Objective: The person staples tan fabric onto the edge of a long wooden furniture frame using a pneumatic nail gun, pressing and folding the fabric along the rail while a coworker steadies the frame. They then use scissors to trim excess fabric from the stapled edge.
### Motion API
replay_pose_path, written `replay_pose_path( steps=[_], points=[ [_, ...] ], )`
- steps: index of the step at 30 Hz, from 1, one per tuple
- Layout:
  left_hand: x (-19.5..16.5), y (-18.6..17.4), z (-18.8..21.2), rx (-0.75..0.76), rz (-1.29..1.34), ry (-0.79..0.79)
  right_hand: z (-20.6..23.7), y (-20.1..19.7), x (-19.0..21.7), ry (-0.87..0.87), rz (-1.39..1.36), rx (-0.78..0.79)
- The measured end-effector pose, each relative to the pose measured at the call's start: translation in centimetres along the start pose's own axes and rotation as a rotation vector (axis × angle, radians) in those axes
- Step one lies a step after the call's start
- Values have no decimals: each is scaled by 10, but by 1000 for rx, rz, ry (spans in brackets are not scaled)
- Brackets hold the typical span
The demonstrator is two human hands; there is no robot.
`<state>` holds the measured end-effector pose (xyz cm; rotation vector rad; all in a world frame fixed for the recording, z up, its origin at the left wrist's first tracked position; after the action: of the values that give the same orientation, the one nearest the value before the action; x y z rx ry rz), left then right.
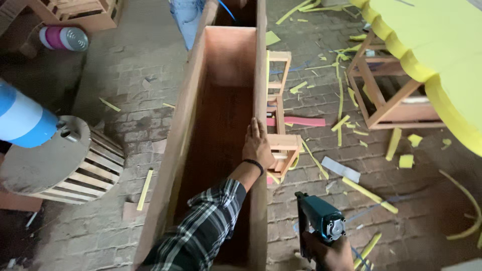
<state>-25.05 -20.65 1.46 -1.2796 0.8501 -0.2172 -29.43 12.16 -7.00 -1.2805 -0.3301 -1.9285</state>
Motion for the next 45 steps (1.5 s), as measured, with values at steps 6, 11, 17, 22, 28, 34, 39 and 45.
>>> replay_pose_path(
  steps=[6, 11, 17, 22, 28, 34, 39, 45],
  points=[
    [33, 32, -56, -156, 457, -104, -113, -22, -7, -87, 45, 158],
    [55, 45, -67, -244, 852, -153, -184, -58, 12, -75, 104, 344],
    [61, 44, -52, -32, 708, -383, -205, -89, 85, -220, 356, 473],
    [63, 45, -31, -77, 789, -497, -205, -83, 122, -259, 455, 547],
    [82, 50, -64, -160, 786, -297, -197, -63, 124, -285, 330, 559],
    [125, 62, -86, -119, 530, -275, -209, -45, 123, -212, 191, 471],
    [158, 63, -90, 224, 365, -173, -193, -1, 148, -230, 245, 415],
    [173, 39, -74, 146, 2159, 137, -177, 67, 201, -267, 386, 351]
  ],
)
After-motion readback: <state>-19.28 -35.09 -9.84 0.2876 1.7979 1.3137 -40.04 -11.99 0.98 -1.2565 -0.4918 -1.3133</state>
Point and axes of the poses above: each hand's wrist, its own z-axis away from the middle knuckle, its own y-axis out of the palm, x = y × z, the point moved 4 cm from there along -z, towards the middle knuckle, and after that the axes turned 2 degrees about z, right-handed, at the moved point
